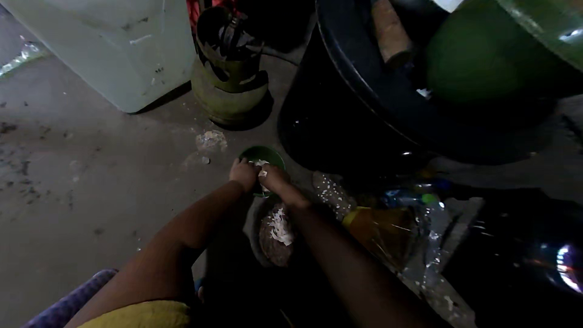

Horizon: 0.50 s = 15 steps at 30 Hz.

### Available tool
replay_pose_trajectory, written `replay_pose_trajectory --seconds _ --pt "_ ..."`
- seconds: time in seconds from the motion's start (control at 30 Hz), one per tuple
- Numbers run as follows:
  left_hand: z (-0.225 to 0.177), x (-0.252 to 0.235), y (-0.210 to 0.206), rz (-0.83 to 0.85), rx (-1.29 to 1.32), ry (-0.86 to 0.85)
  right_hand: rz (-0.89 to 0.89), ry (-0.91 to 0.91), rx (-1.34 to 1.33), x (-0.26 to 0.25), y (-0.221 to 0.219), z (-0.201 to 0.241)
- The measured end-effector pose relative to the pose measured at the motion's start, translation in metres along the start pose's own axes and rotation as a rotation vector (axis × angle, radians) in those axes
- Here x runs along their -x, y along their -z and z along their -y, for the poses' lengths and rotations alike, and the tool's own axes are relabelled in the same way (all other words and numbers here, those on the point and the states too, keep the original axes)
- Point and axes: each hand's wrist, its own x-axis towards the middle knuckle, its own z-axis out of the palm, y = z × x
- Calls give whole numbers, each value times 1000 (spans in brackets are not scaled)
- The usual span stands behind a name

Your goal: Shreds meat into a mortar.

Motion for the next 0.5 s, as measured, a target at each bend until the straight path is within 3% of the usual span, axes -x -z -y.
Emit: replay_pose_trajectory --seconds 0.5 --pt "-2 1 7 -6 70 99 21 164 -192 46 4 -19"
